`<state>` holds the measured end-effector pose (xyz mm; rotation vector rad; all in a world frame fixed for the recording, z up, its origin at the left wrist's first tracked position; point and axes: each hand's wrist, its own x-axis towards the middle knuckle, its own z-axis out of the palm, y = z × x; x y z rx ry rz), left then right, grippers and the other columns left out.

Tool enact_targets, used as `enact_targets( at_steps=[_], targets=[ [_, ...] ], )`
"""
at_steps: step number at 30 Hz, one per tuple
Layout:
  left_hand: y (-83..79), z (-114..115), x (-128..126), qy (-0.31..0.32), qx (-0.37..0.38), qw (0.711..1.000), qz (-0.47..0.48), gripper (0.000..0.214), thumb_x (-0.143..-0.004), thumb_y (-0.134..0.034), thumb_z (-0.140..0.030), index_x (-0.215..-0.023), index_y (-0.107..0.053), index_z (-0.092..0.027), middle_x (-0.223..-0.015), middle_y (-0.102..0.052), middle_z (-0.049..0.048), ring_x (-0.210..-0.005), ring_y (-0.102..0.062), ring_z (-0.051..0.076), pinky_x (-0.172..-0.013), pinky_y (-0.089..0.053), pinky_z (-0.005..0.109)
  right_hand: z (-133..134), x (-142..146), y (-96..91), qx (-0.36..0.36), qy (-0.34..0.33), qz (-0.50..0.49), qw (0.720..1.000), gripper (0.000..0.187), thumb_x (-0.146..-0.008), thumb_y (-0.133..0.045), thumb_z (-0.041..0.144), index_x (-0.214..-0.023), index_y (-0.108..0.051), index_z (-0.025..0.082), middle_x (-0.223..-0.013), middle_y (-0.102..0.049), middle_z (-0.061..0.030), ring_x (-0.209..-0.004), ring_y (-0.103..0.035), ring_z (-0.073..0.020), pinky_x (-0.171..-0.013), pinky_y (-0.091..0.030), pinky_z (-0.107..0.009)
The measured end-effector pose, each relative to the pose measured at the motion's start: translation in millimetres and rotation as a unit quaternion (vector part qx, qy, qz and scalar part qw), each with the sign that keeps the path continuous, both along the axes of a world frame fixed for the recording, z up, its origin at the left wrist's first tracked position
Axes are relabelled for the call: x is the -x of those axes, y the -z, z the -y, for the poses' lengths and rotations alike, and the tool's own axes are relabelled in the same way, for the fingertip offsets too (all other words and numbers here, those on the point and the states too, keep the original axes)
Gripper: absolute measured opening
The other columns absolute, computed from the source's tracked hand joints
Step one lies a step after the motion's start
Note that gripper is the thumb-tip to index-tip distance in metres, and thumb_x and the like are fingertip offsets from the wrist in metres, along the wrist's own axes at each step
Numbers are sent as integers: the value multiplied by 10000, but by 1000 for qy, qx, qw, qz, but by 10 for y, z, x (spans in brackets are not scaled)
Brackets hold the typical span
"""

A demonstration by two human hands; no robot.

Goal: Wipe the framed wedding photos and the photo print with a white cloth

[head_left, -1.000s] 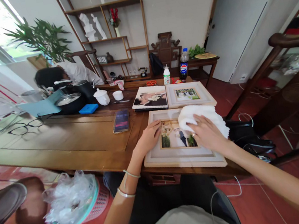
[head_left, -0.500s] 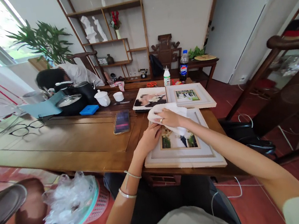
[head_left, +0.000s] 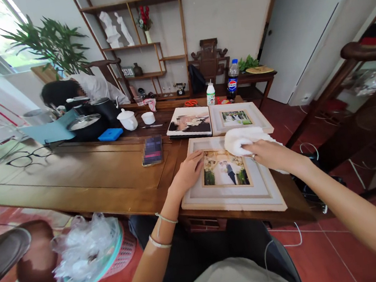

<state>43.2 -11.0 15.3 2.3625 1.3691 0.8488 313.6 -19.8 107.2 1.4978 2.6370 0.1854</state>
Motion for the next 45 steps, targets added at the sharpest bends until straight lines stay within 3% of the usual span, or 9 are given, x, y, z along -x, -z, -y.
enact_targets(
  at_steps=[7, 12, 21, 25, 28, 32, 35, 40, 45],
  targets=[
    [67, -22, 13, 6, -7, 1000, 21, 399, -954, -345, -261, -1290, -524, -143, -1375, -510, 110, -1310, -431, 206, -1099, -349, 412, -32, 452, 261, -44, -37, -42, 997, 447, -809, -421, 64, -1226, -567, 129, -1268, -550, -191, -1254, -400, -360, -977, -331, -534],
    [-18, 17, 13, 16, -16, 997, 79, 447, -980, -265, -317, -1343, -459, -142, -1399, -481, 117, -1307, -437, 190, -1109, -337, 381, 155, 905, 436, 9, -93, -67, 993, 447, -789, -481, 88, -1222, -580, 135, -1402, -429, -192, -1329, -270, -407, -1017, -225, -631],
    [-48, 21, -28, -9, 7, 1000, 23, 439, -969, -299, -368, -1269, -543, -160, -1341, -548, 85, -1300, -445, 202, -1098, -347, 380, 823, 652, 137, 125, -272, -124, 946, 375, -771, -515, 85, -1125, -625, 142, -1319, -523, -167, -1350, -297, -291, -1099, -186, -506],
    [-43, 6, -33, -2, -1, 1000, -20, 408, -925, -425, -344, -1261, -549, -147, -1362, -525, 106, -1305, -437, 218, -1081, -372, 371, 1011, 422, -144, 121, -210, -104, 965, 335, -745, -488, 38, -995, -647, 192, -1037, -658, -105, -1055, -583, -268, -927, -416, -415],
    [-64, 3, -35, -4, 0, 1000, -24, 392, -918, -442, -313, -1251, -559, -142, -1341, -543, 113, -1295, -450, 222, -1084, -369, 377, 981, 298, -232, 54, -106, -63, 991, 381, -734, -455, 13, -1011, -643, 196, -836, -666, -85, -790, -636, -266, -738, -473, -393],
    [-60, -17, -37, -5, -3, 1000, -8, 363, -935, -397, -278, -1214, -590, -147, -1311, -572, 106, -1276, -474, 215, -1076, -382, 384, 885, 373, -59, -35, -53, -43, 997, 443, -739, -445, 19, -1126, -621, 145, -1053, -655, -178, -1055, -582, -327, -918, -413, -488],
    [-26, -39, -19, -1, -6, 1000, 1, 367, -940, -379, -254, -1218, -588, -141, -1326, -559, 106, -1278, -472, 209, -1083, -378, 379, 943, 685, 194, -8, -113, -86, 990, 436, -760, -506, 95, -1173, -612, 183, -1298, -546, -182, -1271, -421, -330, -1041, -303, -519],
    [-7, -31, 13, 18, -13, 1000, 12, 381, -953, -330, -212, -1250, -561, -153, -1351, -538, 90, -1287, -460, 188, -1088, -377, 377, 1148, 1134, 470, 42, -137, -118, 983, 344, -823, -515, 165, -1142, -643, 180, -1430, -400, -200, -1335, -320, -363, -1056, -252, -585],
    [3, -9, 2, 14, -22, 1000, -8, 383, -952, -371, -258, -1265, -545, -125, -1360, -526, 110, -1303, -436, 203, -1103, -352, 378, 1237, 746, 432, 68, -121, -106, 985, 505, -721, -499, 39, -1193, -599, 187, -1465, -357, -173, -1351, -287, -365, -1052, -265, -590]
  ],
)
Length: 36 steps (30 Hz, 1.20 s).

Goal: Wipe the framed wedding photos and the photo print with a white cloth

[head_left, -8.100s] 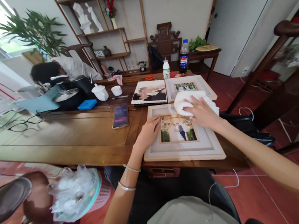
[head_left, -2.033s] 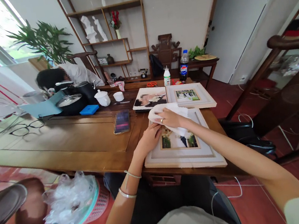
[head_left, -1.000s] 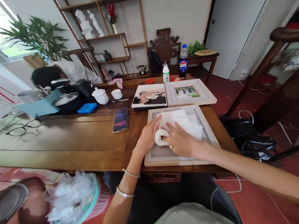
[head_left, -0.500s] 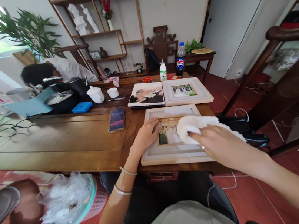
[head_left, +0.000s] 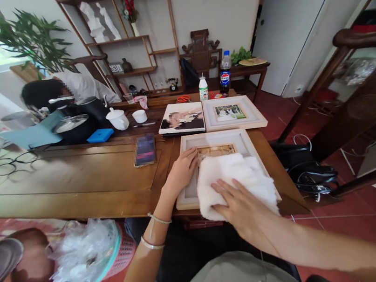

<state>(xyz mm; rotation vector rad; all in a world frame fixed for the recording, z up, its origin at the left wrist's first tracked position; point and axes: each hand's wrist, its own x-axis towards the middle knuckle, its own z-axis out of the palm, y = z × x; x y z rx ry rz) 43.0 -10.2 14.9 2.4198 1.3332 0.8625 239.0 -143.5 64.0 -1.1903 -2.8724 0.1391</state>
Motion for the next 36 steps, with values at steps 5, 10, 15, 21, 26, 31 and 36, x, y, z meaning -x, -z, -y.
enact_targets(
  at_steps=[5, 10, 15, 21, 26, 31, 36],
  targets=[
    [21, 4, -6, -11, 0, 1000, -9, 386, -940, -400, -273, -1283, -532, -155, -1383, -502, 102, -1311, -425, 217, -1087, -368, 387, -137, -705, -363, 10, 35, -6, 999, 604, -612, -392, -45, -1072, -617, 276, -1118, -636, -79, -1053, -594, -252, -826, -492, -365],
    [19, 9, 2, -17, 12, 1000, -8, 406, -935, -402, -267, -1314, -498, -160, -1401, -480, 104, -1321, -412, 223, -1085, -367, 394, -574, -1149, -706, -220, 215, 7, 952, 320, -686, -433, 29, -902, -617, 178, -914, -625, -173, -854, -623, -334, -688, -498, -448],
    [25, 2, 8, -17, 17, 1000, -10, 423, -933, -398, -264, -1339, -467, -168, -1413, -463, 106, -1320, -413, 227, -1087, -360, 404, -983, -1158, -517, -294, 159, 39, 942, 351, -675, -431, -21, -901, -613, 175, -1203, -571, -178, -1366, -257, -327, -1048, -249, -602],
    [28, -7, 10, -17, 14, 1000, -15, 424, -930, -402, -266, -1325, -483, -134, -1398, -479, 120, -1310, -425, 227, -1088, -362, 398, -1245, -766, -52, -149, 68, 40, 986, 475, -669, -484, 12, -1098, -622, 161, -1203, -613, -147, -1369, -246, -338, -1029, -233, -638],
    [53, -28, 8, -25, 17, 1000, -3, 410, -925, -418, -276, -1313, -502, -174, -1392, -491, 102, -1297, -445, 230, -1078, -377, 402, -863, -658, -141, -78, 47, 34, 995, 551, -620, -423, -43, -1073, -648, 174, -1422, -434, -132, -1341, -305, -353, -1009, -278, -640],
    [42, -18, -5, -28, 16, 999, -4, 407, -923, -417, -262, -1309, -506, -166, -1389, -494, 103, -1299, -442, 225, -1083, -372, 395, -189, -591, -397, 10, 3, 26, 1000, 566, -602, -427, -27, -1048, -652, 237, -1357, -508, -114, -1330, -345, -312, -1048, -276, -600],
    [19, -5, -1, -18, 14, 1000, -15, 413, -929, -409, -268, -1311, -503, -143, -1395, -485, 116, -1312, -424, 224, -1090, -361, 390, -309, -556, -257, -13, 44, 8, 999, 579, -618, -440, -5, -1134, -616, 189, -1248, -583, -161, -1350, -316, -295, -1082, -219, -567]
  ],
)
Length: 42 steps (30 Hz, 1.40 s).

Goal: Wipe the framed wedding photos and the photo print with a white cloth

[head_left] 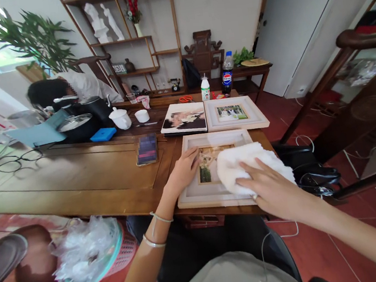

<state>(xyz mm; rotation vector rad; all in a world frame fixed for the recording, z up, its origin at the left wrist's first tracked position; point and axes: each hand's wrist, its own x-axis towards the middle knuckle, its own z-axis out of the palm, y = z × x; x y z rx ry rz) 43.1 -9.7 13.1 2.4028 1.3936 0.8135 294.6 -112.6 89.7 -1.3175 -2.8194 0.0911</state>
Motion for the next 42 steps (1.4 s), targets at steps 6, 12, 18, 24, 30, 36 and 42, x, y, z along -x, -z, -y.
enact_targets(
  at_steps=[6, 12, 18, 24, 30, 36, 42],
  targets=[
    [18, -18, 16, 9, -11, 1000, -2, 413, -927, -416, -274, -1311, -499, -148, -1389, -490, 121, -1310, -428, 219, -1086, -365, 387, -948, -74, 179, -119, 84, 3, 989, 577, -697, -426, 10, -1258, -528, 103, -1208, -590, -208, -1371, -246, -319, -1051, -222, -582],
    [52, -31, 8, 4, -12, 1000, -2, 411, -931, -410, -275, -1313, -497, -150, -1395, -483, 124, -1311, -426, 224, -1086, -365, 399, -1040, 143, 178, -95, 18, 20, 995, 567, -656, -426, -17, -1158, -616, 166, -1418, -442, -114, -1367, -210, -356, -1031, -189, -642],
    [48, -11, -2, -6, -7, 1000, -2, 418, -934, -407, -263, -1326, -484, -142, -1407, -471, 118, -1313, -421, 227, -1083, -373, 402, -203, 206, -8, 19, -69, 5, 997, 574, -650, -408, -32, -1142, -616, 177, -1437, -414, -120, -1363, -253, -327, -1035, -262, -602],
    [48, -13, -6, -1, -16, 1000, -7, 399, -934, -400, -243, -1304, -508, -138, -1386, -495, 112, -1314, -419, 219, -1084, -372, 389, 306, 86, -202, 91, -73, -29, 993, 583, -624, -414, -24, -1118, -602, 221, -1474, -370, -81, -1388, -227, -286, -1095, -232, -542],
    [53, -25, 14, 1, -13, 1000, -7, 416, -930, -415, -269, -1321, -491, -151, -1402, -478, 112, -1314, -422, 223, -1081, -372, 392, -245, 1, 80, -10, 17, -10, 1000, 594, -628, -426, -32, -1145, -622, 185, -1475, -368, -90, -1383, -229, -317, -1105, -163, -574],
    [18, -5, 15, 2, -11, 1000, -1, 411, -926, -420, -264, -1318, -495, -164, -1396, -486, 107, -1311, -427, 223, -1077, -376, 398, -1020, -7, 188, -131, 89, 22, 987, 581, -691, -445, 1, -1246, -563, 124, -1394, -463, -154, -1337, -278, -378, -1030, -260, -606],
    [41, -18, 11, -1, -12, 1000, 6, 406, -925, -426, -263, -1310, -504, -160, -1390, -492, 114, -1306, -435, 221, -1073, -383, 397, -603, 207, 130, -74, 39, 54, 995, 572, -678, -434, -20, -1192, -609, 159, -1431, -424, -137, -1314, -317, -390, -997, -280, -633]
  ],
)
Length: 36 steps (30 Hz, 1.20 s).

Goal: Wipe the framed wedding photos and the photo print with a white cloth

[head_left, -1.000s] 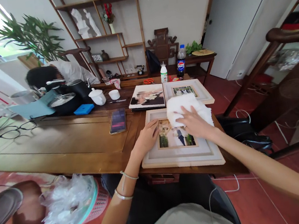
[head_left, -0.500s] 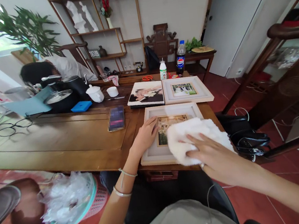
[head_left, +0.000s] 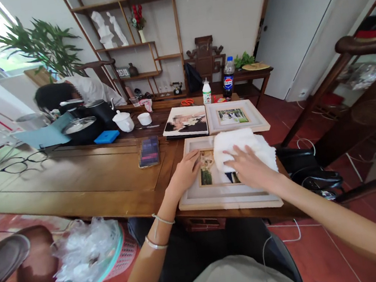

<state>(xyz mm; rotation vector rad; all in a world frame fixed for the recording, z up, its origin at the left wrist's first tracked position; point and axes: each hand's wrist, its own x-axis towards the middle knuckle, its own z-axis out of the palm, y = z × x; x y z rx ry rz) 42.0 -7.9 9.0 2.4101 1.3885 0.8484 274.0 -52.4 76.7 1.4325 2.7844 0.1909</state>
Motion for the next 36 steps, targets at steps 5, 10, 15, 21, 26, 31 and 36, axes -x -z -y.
enact_targets(
  at_steps=[5, 10, 15, 21, 26, 31, 36],
  targets=[
    [22, -15, -3, 8, -12, 1000, -2, 405, -930, -408, -257, -1312, -499, -157, -1390, -491, 113, -1310, -428, 215, -1080, -376, 390, 735, -29, -243, 99, -84, -41, 991, 565, -660, -438, -11, -1150, -627, 198, -1406, -463, -117, -1311, -370, -333, -1029, -332, -534],
    [12, -14, -3, 9, -9, 1000, -13, 408, -930, -408, -257, -1310, -501, -141, -1391, -488, 123, -1311, -425, 224, -1077, -379, 396, 771, -193, -198, 109, -92, -79, 987, 529, -618, -444, -1, -1054, -664, 199, -1354, -517, -136, -1294, -413, -286, -1016, -385, -460],
    [-14, -3, -1, 4, 1, 1000, -13, 424, -926, -419, -276, -1324, -489, -149, -1403, -476, 116, -1310, -427, 228, -1075, -381, 398, 178, -376, 19, 23, -58, -73, 995, 503, -622, -460, -6, -1052, -666, 156, -1374, -493, -151, -1339, -341, -291, -1103, -259, -470],
    [-40, 10, -4, 6, 0, 1000, -6, 410, -926, -422, -266, -1313, -501, -153, -1391, -491, 114, -1307, -430, 218, -1080, -374, 396, -343, -320, 72, -60, 4, -36, 998, 506, -676, -474, 23, -1148, -617, 138, -1289, -567, -154, -1319, -364, -308, -1072, -288, -490],
    [-19, -7, 1, 2, 7, 1000, 0, 414, -923, -420, -257, -1320, -497, -164, -1396, -486, 107, -1304, -435, 226, -1071, -387, 411, 76, -87, -92, -41, 12, 19, 999, 448, -680, -465, 45, -1075, -652, 143, -1260, -575, -171, -1095, -555, -322, -843, -461, -425],
    [5, -18, -15, -8, 8, 1000, 20, 395, -933, -390, -243, -1294, -525, -157, -1372, -515, 98, -1291, -454, 217, -1076, -389, 396, 584, 134, -310, 59, -30, 25, 998, 367, -692, -460, 84, -962, -688, 182, -908, -693, -131, -873, -633, -301, -699, -481, -386],
    [-25, -5, -19, -3, -6, 999, 40, 390, -948, -331, -213, -1256, -558, -137, -1333, -551, 106, -1265, -485, 202, -1083, -387, 377, 661, 595, -96, 60, -93, -58, 992, 375, -726, -476, 114, -1032, -693, 129, -1230, -596, -188, -1201, -489, -329, -969, -401, -420]
  ],
)
